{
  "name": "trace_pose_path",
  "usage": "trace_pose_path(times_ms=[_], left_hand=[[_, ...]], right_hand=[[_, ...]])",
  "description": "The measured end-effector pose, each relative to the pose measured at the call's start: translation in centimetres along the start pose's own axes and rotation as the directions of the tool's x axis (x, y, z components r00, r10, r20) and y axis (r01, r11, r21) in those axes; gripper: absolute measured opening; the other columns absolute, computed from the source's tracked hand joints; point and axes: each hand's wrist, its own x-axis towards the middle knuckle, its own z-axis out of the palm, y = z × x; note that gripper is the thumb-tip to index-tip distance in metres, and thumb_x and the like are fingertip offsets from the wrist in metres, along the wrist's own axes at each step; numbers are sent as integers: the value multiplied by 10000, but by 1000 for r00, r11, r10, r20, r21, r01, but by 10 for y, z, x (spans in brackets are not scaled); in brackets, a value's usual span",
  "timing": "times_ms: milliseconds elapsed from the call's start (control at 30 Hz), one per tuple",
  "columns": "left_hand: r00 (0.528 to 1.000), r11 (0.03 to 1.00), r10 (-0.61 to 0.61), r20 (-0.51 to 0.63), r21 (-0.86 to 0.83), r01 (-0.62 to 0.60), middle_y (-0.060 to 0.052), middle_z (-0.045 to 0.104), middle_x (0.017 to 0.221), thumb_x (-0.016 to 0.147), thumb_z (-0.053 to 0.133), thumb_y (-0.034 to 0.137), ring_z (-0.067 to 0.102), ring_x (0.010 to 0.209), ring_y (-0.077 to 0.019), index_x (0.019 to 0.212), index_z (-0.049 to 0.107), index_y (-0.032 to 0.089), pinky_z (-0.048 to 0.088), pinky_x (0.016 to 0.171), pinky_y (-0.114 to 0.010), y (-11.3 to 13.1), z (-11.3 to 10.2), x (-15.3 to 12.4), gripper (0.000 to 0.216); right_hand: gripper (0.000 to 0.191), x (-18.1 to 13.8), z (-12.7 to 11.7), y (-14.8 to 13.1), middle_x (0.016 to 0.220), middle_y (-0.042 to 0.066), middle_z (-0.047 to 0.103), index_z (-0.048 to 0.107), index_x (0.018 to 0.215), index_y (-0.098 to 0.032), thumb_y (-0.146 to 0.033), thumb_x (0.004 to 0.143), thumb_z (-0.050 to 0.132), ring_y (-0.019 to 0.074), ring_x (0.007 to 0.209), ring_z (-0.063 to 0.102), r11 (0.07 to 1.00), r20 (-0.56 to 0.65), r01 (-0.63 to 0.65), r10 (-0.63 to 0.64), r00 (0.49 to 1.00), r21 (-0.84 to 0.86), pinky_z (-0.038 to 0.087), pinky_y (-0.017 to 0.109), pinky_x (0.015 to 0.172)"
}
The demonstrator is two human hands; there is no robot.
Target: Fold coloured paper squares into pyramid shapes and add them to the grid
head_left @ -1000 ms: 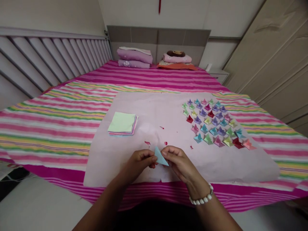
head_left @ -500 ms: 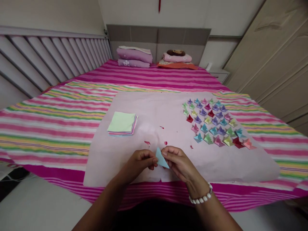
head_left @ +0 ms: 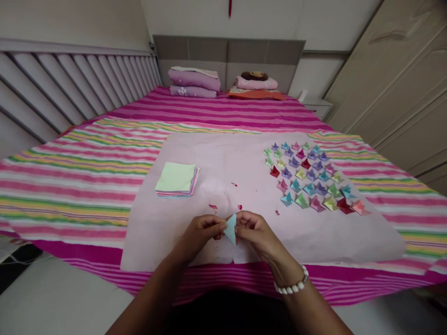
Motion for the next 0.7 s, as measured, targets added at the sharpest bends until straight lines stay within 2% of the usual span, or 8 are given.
trace_pose_path(times_ms=[133, 233, 333, 467, 567, 700], left_hand=[[994, 993, 28, -104, 116, -16, 0, 611, 661, 752, 650, 333, 521, 617, -124, 792, 729, 170, 424, 615, -257, -4, 4, 4, 185], [968, 926, 185, -172, 360, -113, -20, 615, 725, 792, 594, 314, 543, 683, -154, 819, 733, 189, 421, 648, -281, -8, 8, 5, 188], [943, 831, 294, -154, 529, -172, -25, 615, 756, 835, 535, 285, 557, 721, -165, 886, 725, 201, 421, 683, -291, -9, 12, 3, 214], [961, 840, 254, -112, 517, -162, -21, 621, 759, 903, 425, 325, 562, 668, -154, 946, 692, 195, 439, 668, -288, -4, 19, 0, 300], [957, 839, 250, -147, 526, -138, -24, 626, 793, 887, 468, 370, 567, 688, -161, 979, 671, 193, 442, 660, -285, -1, 23, -2, 285], [944, 781, 298, -140, 604, -157, -21, 633, 762, 862, 484, 276, 563, 679, -163, 938, 658, 187, 425, 646, -279, 2, 25, -2, 210]], right_hand=[[128, 2, 2, 4, 585, -21, 621, 663, 749, -165, -267, 686, 709, 107, 490, 547, 990, -72, 32, -42, 996, -135, 448, 244, 518], [81, 4, 5, 9, 572, -27, 585, 657, 733, -163, -239, 710, 638, 104, 505, 508, 952, -169, 84, -139, 976, -295, 412, 232, 513], [102, 5, 8, 15, 593, -22, 557, 660, 753, -167, -232, 745, 582, 109, 528, 473, 879, -208, 164, -280, 937, -448, 387, 230, 506], [136, 5, 12, 17, 665, 5, 565, 679, 794, -177, -242, 807, 560, 131, 586, 506, 754, -162, 238, -414, 895, -612, 414, 242, 535], [168, 4, 15, 15, 701, 15, 563, 698, 842, -184, -163, 800, 537, 136, 605, 517, 655, -105, 287, -491, 865, -699, 419, 249, 552], [251, 3, 17, 14, 749, 37, 589, 715, 916, -203, -108, 796, 516, 157, 657, 547, 592, -60, 314, -525, 849, -742, 433, 265, 576]])
